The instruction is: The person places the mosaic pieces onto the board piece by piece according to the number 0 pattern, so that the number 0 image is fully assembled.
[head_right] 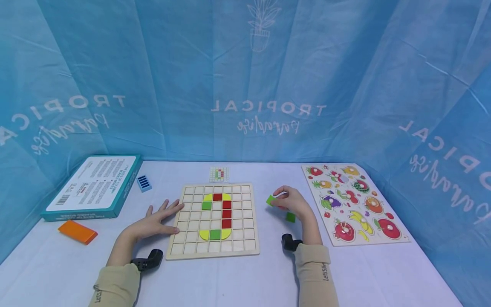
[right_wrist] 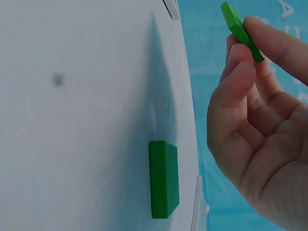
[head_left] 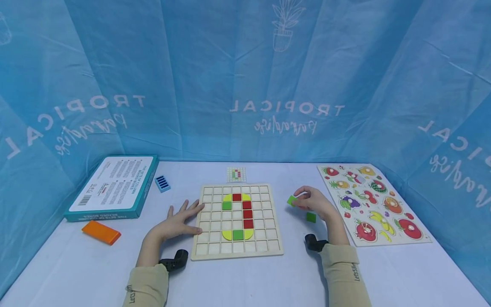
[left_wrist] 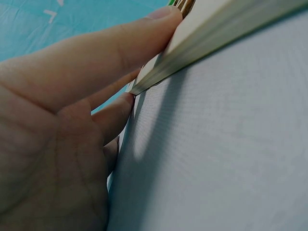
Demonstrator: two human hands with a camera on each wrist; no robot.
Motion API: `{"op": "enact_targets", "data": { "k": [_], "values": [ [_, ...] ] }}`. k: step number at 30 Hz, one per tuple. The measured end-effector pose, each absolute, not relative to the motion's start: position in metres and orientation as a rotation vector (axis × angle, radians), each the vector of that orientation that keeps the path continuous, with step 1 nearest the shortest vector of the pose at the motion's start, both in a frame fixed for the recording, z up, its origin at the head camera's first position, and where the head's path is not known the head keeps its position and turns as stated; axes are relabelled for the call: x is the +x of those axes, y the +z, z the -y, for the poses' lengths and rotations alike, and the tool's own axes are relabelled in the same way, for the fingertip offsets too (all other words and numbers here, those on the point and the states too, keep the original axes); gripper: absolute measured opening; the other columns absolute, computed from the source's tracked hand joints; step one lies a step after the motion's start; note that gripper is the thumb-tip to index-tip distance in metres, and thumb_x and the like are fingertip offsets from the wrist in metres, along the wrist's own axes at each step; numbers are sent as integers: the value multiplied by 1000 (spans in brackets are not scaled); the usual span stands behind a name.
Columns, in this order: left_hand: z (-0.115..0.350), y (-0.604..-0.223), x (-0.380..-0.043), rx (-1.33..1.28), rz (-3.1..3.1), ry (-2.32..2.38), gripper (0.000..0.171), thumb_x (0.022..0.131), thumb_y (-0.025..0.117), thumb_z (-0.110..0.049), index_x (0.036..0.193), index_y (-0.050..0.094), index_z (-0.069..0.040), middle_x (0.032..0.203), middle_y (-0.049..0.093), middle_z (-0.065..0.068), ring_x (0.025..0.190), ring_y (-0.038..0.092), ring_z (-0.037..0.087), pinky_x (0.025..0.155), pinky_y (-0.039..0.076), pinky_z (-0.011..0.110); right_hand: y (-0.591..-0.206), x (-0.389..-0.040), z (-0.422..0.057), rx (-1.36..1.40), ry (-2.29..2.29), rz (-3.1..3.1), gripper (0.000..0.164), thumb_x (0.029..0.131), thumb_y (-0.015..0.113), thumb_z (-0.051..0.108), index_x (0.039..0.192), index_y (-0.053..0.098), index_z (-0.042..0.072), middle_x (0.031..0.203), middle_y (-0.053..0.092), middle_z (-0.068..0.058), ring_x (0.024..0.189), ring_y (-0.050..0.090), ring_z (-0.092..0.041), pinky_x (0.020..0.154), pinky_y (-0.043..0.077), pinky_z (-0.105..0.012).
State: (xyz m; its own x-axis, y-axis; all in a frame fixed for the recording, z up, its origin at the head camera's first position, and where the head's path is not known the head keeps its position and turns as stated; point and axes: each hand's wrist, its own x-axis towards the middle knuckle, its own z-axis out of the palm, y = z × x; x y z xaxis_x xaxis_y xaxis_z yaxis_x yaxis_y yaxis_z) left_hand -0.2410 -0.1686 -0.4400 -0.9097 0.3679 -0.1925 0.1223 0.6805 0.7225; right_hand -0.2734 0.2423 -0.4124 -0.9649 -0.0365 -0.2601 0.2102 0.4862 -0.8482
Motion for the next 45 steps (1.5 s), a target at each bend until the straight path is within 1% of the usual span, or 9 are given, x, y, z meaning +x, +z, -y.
{"op": "enact_targets", "data": {
  "k": [7,16,24,30,39,45],
  "values": [
    [170,-441,-241,388,-2565,1079,90,71,73,-37,145,30,-9,153,12,16,139,-10,38,104,-23,57,-413,-274,-239,153,-1489,-2499,27,81,70,16,104,59,3,90,58,-8,78,55,-19,68,49,-26],
    [170,-440,-240,399,-2555,1094,89,71,73,-36,145,30,-8,153,11,17,139,-10,39,103,-23,58,-411,-273,-237,131,-1484,-2499,27,82,69,16,104,60,3,88,57,-7,75,53,-18,66,47,-28],
    [168,-440,-241,395,-2554,1100,90,71,73,-36,144,30,-8,153,12,16,139,-10,38,104,-23,57,-405,-273,-229,113,-1464,-2507,27,82,69,16,105,61,5,92,57,-9,79,55,-19,75,50,-33],
    [169,-440,-241,395,-2553,1107,90,70,73,-36,144,30,-8,153,12,16,139,-10,38,104,-23,57,-403,-277,-216,83,-1453,-2510,26,81,70,18,103,62,6,90,59,-8,79,55,-19,73,49,-31],
    [169,-441,-241,397,-2551,1108,90,70,73,-37,144,30,-9,153,12,16,140,-10,38,104,-23,57,-402,-280,-189,24,-1491,-2486,23,79,70,15,99,64,6,86,60,-7,75,55,-18,72,49,-33],
    [169,-440,-241,393,-2555,1102,90,71,73,-36,144,30,-9,153,12,17,139,-10,38,103,-23,57,-400,-280,-167,-66,-1508,-2460,20,79,70,13,96,65,5,83,60,-6,73,54,-18,69,49,-33]
  ]
}}
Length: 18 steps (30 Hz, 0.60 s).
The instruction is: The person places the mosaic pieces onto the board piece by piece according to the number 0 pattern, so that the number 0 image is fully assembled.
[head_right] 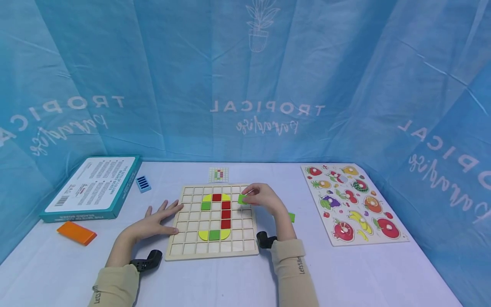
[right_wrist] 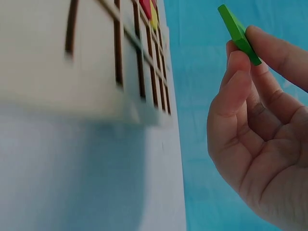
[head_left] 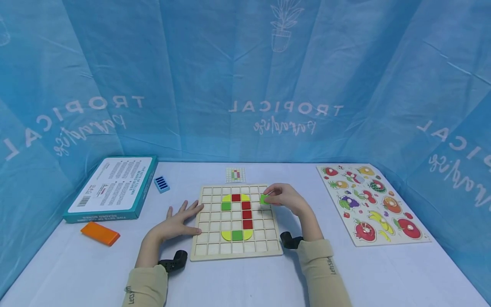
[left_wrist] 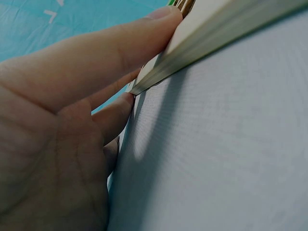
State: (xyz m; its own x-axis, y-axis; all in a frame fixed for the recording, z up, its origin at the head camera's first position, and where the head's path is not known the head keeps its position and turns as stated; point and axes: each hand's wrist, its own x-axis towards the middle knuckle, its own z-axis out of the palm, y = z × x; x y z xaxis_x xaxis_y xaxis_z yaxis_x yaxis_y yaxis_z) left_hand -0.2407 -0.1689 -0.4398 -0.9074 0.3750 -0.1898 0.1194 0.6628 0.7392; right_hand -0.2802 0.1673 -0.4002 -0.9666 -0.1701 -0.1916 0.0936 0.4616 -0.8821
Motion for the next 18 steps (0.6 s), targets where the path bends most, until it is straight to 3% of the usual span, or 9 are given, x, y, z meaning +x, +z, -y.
{"op": "enact_targets", "data": {
  "k": [8,18],
  "values": [
    [168,-441,-241,386,-2550,1095,90,71,73,-37,145,30,-9,153,11,16,139,-10,38,103,-23,57,-398,-278,-144,-182,-1545,-2397,17,80,69,10,95,65,4,83,59,-6,76,55,-18,73,54,-35],
    [169,-442,-241,386,-2553,1094,90,71,73,-38,145,29,-10,154,11,15,140,-11,38,103,-23,57,-403,-278,-121,-267,-1502,-2390,18,80,68,8,97,68,2,80,60,-5,71,55,-15,70,54,-30]
  ]
}}
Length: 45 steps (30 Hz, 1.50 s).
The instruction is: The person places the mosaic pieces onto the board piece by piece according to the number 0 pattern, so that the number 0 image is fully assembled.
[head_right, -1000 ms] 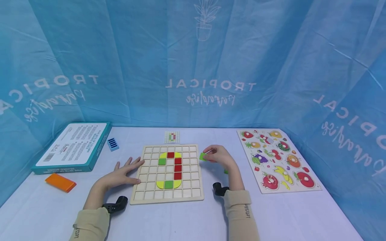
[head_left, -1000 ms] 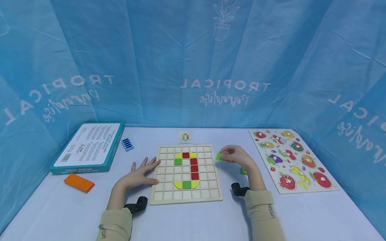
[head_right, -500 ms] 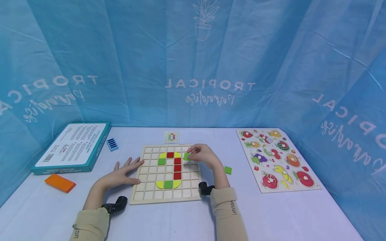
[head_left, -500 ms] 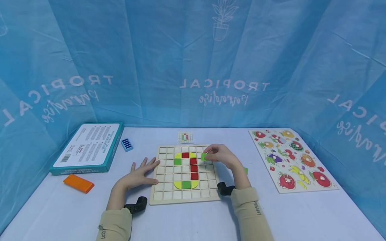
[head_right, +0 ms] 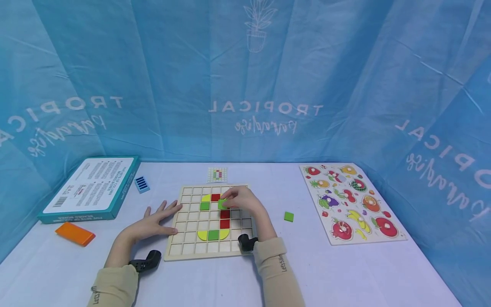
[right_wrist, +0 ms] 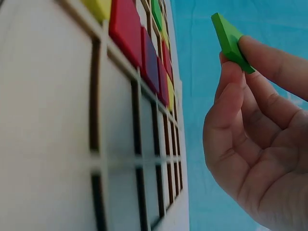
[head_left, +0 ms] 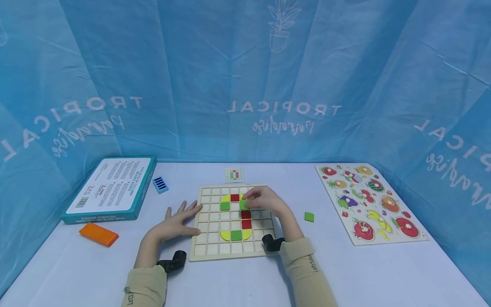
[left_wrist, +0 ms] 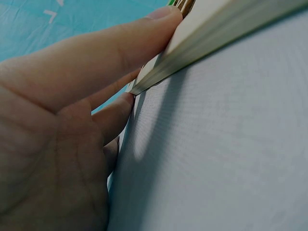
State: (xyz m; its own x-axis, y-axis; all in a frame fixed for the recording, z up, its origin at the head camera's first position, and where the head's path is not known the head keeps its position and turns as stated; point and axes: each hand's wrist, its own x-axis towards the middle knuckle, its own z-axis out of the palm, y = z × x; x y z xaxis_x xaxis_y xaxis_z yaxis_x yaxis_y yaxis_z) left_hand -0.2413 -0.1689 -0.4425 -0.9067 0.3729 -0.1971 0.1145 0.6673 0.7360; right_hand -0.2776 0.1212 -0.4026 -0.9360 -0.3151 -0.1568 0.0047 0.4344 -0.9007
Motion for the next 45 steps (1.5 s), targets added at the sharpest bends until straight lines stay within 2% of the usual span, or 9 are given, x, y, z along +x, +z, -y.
{"op": "enact_targets", "data": {
  "k": [7,16,21,30,45],
  "values": [
    [169,-443,-242,397,-2563,1084,90,71,73,-37,145,29,-9,154,11,16,139,-11,39,103,-24,57,-407,-278,-102,-339,-1401,-2450,14,79,68,8,93,70,5,85,62,-3,68,54,-13,63,51,-27],
    [169,-443,-243,393,-2567,1067,90,71,73,-38,145,30,-9,153,11,17,139,-10,39,103,-24,58,-407,-276,-78,-418,-1246,-2518,12,80,64,3,89,70,8,77,61,-1,63,52,-12,56,45,-24],
    [169,-443,-243,399,-2570,1061,90,71,72,-38,145,30,-9,153,11,17,139,-10,40,102,-24,58,-408,-276,-70,-458,-1177,-2558,10,79,66,1,84,69,9,77,61,0,70,54,-12,57,46,-22],
    [168,-442,-243,392,-2572,1052,90,71,73,-39,145,30,-9,153,11,17,139,-10,40,103,-24,59,-411,-274,-65,-479,-1044,-2648,10,78,68,1,79,67,11,72,59,3,68,54,-11,58,46,-22],
    [168,-441,-242,395,-2571,1050,89,72,73,-38,144,30,-8,153,12,18,139,-10,40,102,-24,59,-407,-272,-65,-457,-962,-2663,11,79,69,3,87,73,10,81,66,2,71,55,-11,63,48,-24]
  ]
}}
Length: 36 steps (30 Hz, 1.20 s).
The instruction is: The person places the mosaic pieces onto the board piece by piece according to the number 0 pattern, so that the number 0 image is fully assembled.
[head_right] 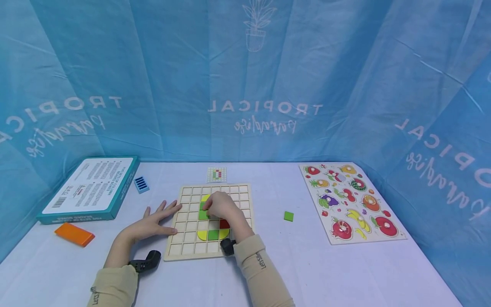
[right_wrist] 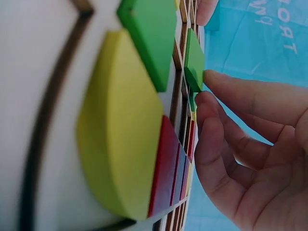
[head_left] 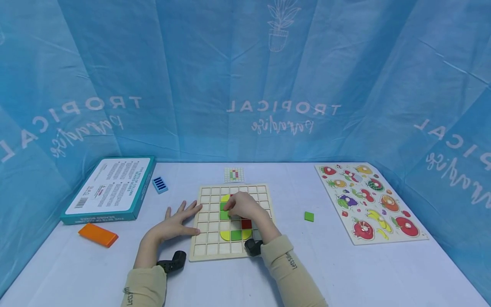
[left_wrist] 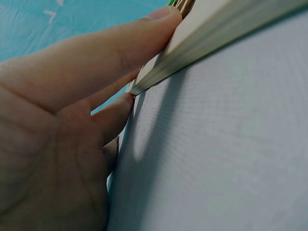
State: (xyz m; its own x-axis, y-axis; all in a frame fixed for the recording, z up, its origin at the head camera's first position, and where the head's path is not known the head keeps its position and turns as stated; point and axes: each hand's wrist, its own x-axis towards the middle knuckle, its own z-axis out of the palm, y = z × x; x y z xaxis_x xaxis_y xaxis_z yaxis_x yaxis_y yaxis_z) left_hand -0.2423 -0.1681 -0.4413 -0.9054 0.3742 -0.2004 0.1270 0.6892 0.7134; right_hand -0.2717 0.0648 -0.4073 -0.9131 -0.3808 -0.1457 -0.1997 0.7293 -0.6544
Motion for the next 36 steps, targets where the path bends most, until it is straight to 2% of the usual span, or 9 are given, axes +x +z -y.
{"op": "enact_targets", "data": {
  "k": [10,19,28,36],
  "values": [
    [168,-441,-242,394,-2572,1057,90,72,72,-38,144,29,-8,153,12,18,139,-10,40,102,-23,59,-405,-273,-76,-445,-1043,-2634,10,81,67,6,88,72,13,81,63,2,72,53,-13,61,46,-25],
    [168,-442,-241,389,-2558,1083,91,71,73,-38,145,29,-8,153,11,17,139,-10,39,103,-23,59,-400,-273,-103,-436,-1231,-2596,13,82,66,7,95,70,6,84,63,-1,75,55,-15,64,48,-25],
    [169,-443,-241,390,-2558,1088,91,71,73,-38,145,29,-9,153,11,17,139,-10,39,103,-23,59,-400,-272,-140,-264,-1286,-2634,14,82,65,9,96,69,7,86,61,-3,79,54,-18,65,47,-29],
    [168,-443,-241,384,-2563,1081,91,71,73,-38,145,29,-9,153,11,17,139,-10,39,103,-23,59,-403,-272,-165,-126,-1288,-2643,16,82,65,6,98,68,7,86,61,-4,81,54,-18,72,49,-34]
  ]
}}
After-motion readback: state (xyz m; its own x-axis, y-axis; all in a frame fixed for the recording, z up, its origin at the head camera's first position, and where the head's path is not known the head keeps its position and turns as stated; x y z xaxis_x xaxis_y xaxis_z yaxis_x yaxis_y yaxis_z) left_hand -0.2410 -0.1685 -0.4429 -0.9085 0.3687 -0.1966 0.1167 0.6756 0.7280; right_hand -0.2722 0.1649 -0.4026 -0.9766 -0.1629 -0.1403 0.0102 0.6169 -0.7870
